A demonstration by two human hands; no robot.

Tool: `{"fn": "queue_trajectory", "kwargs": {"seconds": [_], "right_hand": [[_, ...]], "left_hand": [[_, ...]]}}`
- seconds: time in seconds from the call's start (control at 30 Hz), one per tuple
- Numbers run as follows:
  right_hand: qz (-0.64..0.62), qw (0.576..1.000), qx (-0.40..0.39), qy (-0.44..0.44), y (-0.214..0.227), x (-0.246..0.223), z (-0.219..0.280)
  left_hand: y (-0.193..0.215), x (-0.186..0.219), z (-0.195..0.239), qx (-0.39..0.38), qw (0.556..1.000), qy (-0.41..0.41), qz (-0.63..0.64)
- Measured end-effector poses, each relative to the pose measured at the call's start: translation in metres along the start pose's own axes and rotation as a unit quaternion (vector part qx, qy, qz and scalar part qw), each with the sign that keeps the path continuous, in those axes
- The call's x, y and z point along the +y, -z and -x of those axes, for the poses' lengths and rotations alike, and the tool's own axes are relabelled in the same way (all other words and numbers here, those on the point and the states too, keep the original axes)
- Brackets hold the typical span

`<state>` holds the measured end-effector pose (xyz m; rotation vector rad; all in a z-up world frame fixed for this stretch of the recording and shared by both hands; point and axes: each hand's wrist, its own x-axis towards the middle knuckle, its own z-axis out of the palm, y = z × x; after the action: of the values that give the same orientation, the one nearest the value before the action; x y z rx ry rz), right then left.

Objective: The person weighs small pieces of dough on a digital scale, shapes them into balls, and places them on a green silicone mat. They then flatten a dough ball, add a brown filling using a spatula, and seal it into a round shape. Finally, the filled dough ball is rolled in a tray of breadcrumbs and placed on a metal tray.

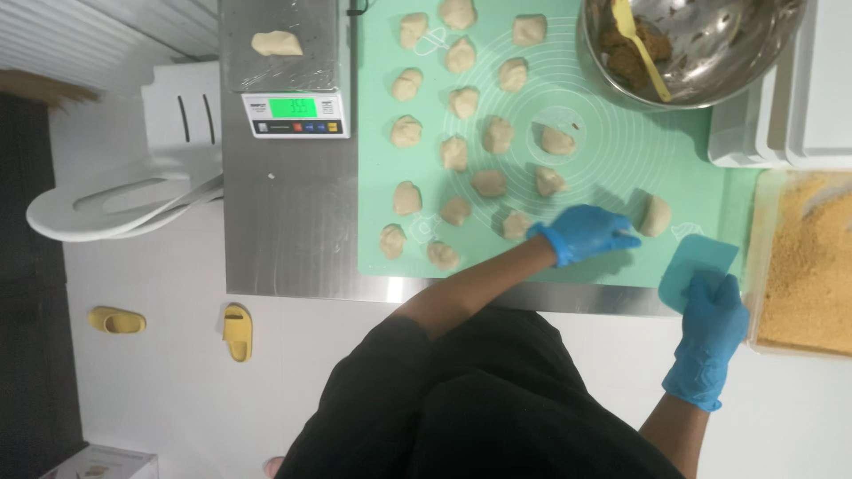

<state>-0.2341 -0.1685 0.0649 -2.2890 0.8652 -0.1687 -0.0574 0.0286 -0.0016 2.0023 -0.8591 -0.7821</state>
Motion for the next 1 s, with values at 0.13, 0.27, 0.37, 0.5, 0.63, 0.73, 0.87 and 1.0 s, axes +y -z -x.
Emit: {"fn": "queue_trajectory", "kwargs": {"seconds": [0.13, 0.27, 0.37, 0.5, 0.63, 0.73, 0.87, 1.0], "right_hand": [[0.009, 1.000, -0.013, 0.019, -0.008, -0.039, -0.020], [0.014, 0.997, -0.042, 0.056, -0.030, -0.090, -0.031], [-0.005, 0.995, -0.055, 0.081, -0.048, -0.121, -0.027], [-0.007, 0.993, -0.070, 0.098, -0.066, -0.152, -0.017], [-0.005, 0.993, -0.077, 0.088, -0.070, -0.164, -0.004], [0.007, 0.995, -0.043, 0.085, -0.067, -0.162, 0.004], [0.016, 0.999, -0.031, 0.007, -0.055, -0.143, 0.022], [0.062, 0.997, -0.027, -0.038, -0.040, -0.126, 0.036]], "left_hand": [[0.087, -0.048, 0.081, 0.161, 0.939, 0.036, 0.302], [0.161, -0.137, 0.183, 0.355, 0.798, 0.099, 0.477], [0.213, -0.202, 0.266, 0.428, 0.626, 0.057, 0.649], [0.301, -0.259, 0.326, 0.625, 0.621, 0.127, 0.457], [0.386, -0.268, 0.317, 0.667, 0.727, 0.156, 0.047], [0.415, -0.253, 0.287, 0.572, 0.719, 0.283, -0.275], [0.421, -0.229, 0.226, 0.528, 0.738, 0.278, -0.315], [0.395, -0.198, 0.171, 0.473, 0.795, 0.215, -0.312]]}}
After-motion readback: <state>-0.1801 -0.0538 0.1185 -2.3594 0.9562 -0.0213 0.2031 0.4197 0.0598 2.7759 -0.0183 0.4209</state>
